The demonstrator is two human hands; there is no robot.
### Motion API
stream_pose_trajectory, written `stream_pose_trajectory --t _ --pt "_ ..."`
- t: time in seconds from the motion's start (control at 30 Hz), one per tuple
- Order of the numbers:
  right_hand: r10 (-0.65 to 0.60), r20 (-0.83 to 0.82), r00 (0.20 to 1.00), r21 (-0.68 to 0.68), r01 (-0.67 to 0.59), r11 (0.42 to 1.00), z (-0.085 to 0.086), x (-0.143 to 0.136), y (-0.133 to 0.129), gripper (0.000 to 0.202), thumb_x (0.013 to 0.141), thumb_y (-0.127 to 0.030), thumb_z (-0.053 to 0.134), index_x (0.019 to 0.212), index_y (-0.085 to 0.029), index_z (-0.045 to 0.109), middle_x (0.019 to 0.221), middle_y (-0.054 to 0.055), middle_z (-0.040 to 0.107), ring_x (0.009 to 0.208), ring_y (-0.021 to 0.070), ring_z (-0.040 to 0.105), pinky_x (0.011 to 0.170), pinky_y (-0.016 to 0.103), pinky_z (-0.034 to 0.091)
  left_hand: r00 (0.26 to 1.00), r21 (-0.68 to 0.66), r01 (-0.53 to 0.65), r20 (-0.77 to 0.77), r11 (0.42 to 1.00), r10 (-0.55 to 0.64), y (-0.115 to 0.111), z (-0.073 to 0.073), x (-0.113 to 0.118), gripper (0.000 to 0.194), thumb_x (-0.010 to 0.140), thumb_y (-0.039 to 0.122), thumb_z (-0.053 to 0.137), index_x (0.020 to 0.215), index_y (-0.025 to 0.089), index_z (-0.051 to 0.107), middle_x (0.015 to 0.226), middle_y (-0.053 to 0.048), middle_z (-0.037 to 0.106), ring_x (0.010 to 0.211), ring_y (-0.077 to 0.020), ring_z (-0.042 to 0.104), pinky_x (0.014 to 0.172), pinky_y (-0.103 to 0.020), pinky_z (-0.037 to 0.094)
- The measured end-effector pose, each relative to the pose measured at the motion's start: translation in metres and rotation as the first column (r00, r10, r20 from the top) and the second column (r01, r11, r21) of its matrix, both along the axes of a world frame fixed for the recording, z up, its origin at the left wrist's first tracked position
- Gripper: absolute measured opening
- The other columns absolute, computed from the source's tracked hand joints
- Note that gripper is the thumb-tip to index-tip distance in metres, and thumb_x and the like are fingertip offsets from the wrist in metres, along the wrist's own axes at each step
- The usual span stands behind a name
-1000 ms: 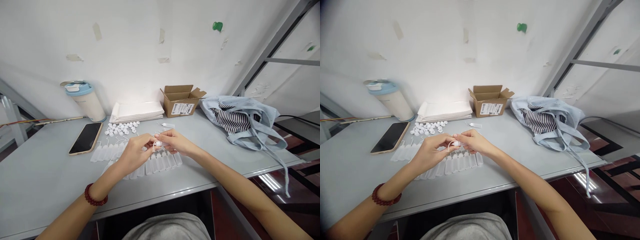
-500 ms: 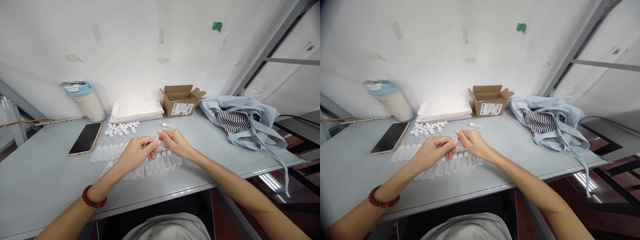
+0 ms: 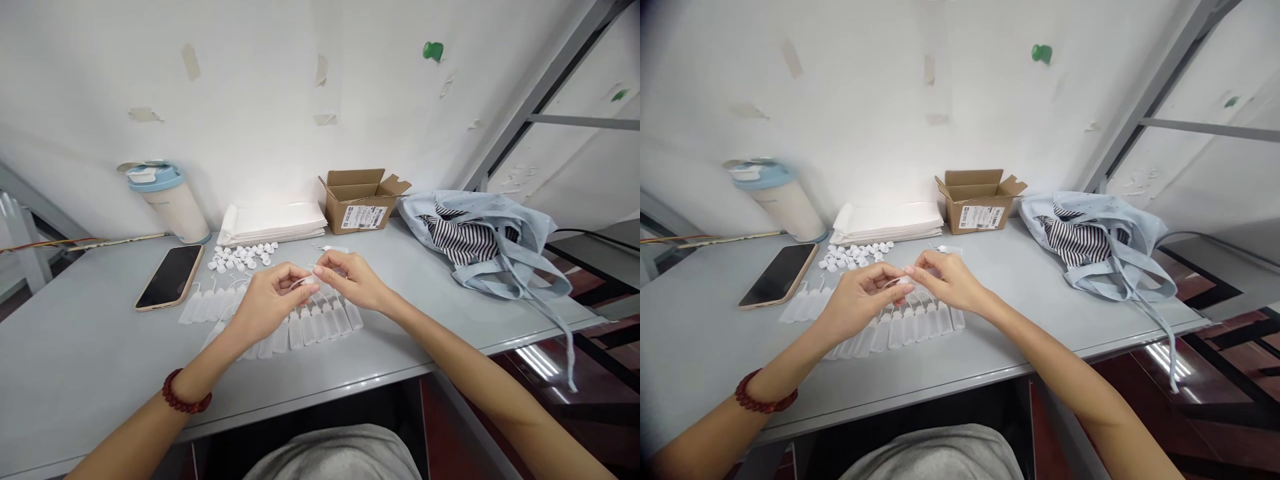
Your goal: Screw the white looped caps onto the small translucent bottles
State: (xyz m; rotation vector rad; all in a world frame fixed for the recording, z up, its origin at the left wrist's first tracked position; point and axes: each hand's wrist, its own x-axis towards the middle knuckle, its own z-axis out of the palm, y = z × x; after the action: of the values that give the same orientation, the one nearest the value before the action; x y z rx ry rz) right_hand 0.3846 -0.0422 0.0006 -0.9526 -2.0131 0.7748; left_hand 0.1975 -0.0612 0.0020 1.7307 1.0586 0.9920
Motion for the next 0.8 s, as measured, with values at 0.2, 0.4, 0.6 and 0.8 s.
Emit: stream_pose_trajectory --t 0.2,0.4,0.6,0.8 --pt "0.053 0.035 0.998 0.388 -0.063 0.92 -0.009 0.003 0.003 0.018 0.093 -0.033 0.05 0.089 -0.017 0.057 0.078 0.005 0.06 0.067 0.0136 0.053 0.061 0.026 0.043 0.976 -0.311 0.155 0.192 0.938 -0.098 0.007 0.005 -0.006 0.023 0.075 0.036 0.073 0.078 0.014 0.066 0.059 0.0 0.064 0.054 -0.0123 0.061 0.055 -0.024 0.052" --pt "-0.001 -0.156 0.988 -0.039 -0.005 0.999 -0.011 -0.004 0.0 0.025 0.09 -0.042 0.054 0.086 -0.017 0.057 0.067 -0.001 0.055 0.053 0.0099 0.052 0.049 0.023 0.041 0.994 0.466 -0.036 -0.075 0.884 0.08 0.006 -0.012 -0.005 0.012 0.082 0.028 0.066 0.078 0.016 0.066 0.068 -0.002 0.068 0.057 -0.0124 0.061 0.055 -0.023 0.049" --pt "0.006 -0.233 0.973 -0.209 -0.056 0.976 -0.005 -0.002 -0.001 0.033 0.085 -0.05 0.059 0.085 -0.017 0.057 0.069 -0.002 0.057 0.049 0.0086 0.053 0.046 0.023 0.043 0.994 0.518 -0.063 -0.044 0.853 0.1 0.006 -0.009 -0.005 0.012 0.084 0.028 0.065 0.081 0.016 0.068 0.069 -0.002 0.069 0.06 -0.012 0.061 0.057 -0.023 0.05" --pt "0.038 -0.095 0.995 0.271 -0.011 0.962 -0.013 0.0 0.002 0.016 0.09 -0.034 0.056 0.093 -0.019 0.057 0.083 0.005 0.064 0.07 0.0146 0.06 0.062 0.027 0.051 0.987 -0.036 0.079 0.146 0.996 -0.073 0.006 0.007 -0.005 0.022 0.082 0.035 0.068 0.086 0.014 0.068 0.067 -0.001 0.067 0.057 -0.0141 0.065 0.055 -0.026 0.056"
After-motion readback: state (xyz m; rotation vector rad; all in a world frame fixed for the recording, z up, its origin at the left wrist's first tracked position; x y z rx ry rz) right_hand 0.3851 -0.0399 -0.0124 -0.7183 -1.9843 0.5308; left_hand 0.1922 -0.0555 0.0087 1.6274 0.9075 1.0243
